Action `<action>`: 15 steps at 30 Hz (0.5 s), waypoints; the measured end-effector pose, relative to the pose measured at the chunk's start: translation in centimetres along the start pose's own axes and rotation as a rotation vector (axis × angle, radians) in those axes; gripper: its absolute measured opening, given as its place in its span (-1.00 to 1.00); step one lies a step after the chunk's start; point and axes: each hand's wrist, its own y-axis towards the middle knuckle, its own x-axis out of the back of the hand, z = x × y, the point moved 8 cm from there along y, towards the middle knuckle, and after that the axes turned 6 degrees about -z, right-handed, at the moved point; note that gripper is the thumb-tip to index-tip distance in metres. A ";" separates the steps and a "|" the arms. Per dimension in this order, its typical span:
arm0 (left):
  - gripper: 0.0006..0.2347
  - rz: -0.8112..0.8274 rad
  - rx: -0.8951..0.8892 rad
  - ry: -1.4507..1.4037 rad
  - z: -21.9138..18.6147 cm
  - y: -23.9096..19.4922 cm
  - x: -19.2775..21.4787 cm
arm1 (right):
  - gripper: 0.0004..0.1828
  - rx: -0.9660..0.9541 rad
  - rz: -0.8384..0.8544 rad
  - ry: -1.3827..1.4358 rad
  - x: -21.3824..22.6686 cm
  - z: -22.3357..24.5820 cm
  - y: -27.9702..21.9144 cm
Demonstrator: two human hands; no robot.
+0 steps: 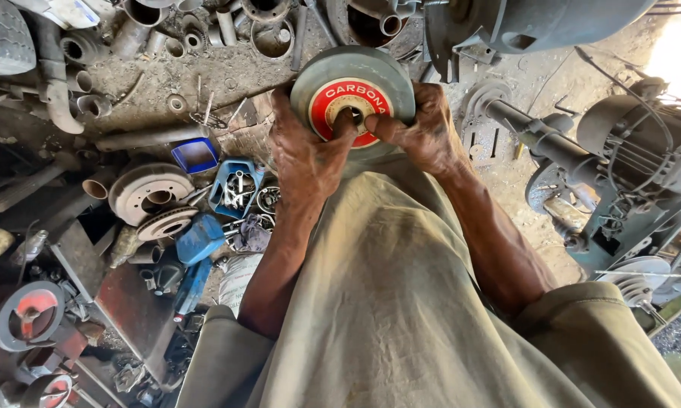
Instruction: Using a wrench to remove and inspect a grinding wheel from a bench grinder in a workshop.
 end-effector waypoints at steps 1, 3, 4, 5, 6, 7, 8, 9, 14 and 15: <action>-0.40 0.000 0.009 -0.022 0.5 0.1 -0.3 | -0.71 0.005 0.012 0.008 0.0 0.7 -0.1; -0.38 -0.003 0.014 -0.043 0.5 0.2 -0.6 | -0.70 0.014 0.025 0.018 0.0 1.2 0.0; -0.38 0.004 0.045 -0.030 0.3 0.1 -0.7 | -0.71 0.016 0.029 0.021 0.1 1.0 0.0; -0.38 0.011 0.076 -0.016 0.2 0.1 -0.8 | -0.71 0.017 0.034 0.023 0.2 0.7 -0.1; -0.38 0.011 0.078 -0.015 0.3 0.1 -0.8 | -0.71 0.015 0.035 0.023 0.2 0.5 -0.1; -0.39 -0.001 0.049 -0.023 0.2 0.2 -0.7 | -0.72 -0.015 0.023 0.002 0.3 -0.1 -0.2; -0.40 -0.014 0.019 -0.032 0.1 0.3 -0.7 | -0.72 -0.044 0.011 -0.018 0.5 -0.6 -0.2; -0.40 -0.013 0.019 -0.030 0.4 0.4 -0.8 | -0.72 -0.044 0.011 -0.017 0.5 -0.8 -0.2; -0.40 -0.040 -0.048 -0.095 1.4 1.1 -1.3 | -0.69 -0.115 -0.025 -0.092 0.8 -0.8 -0.3; -0.40 -0.037 -0.048 -0.099 2.4 1.3 -1.6 | -0.69 -0.115 -0.028 -0.097 0.4 0.6 -0.4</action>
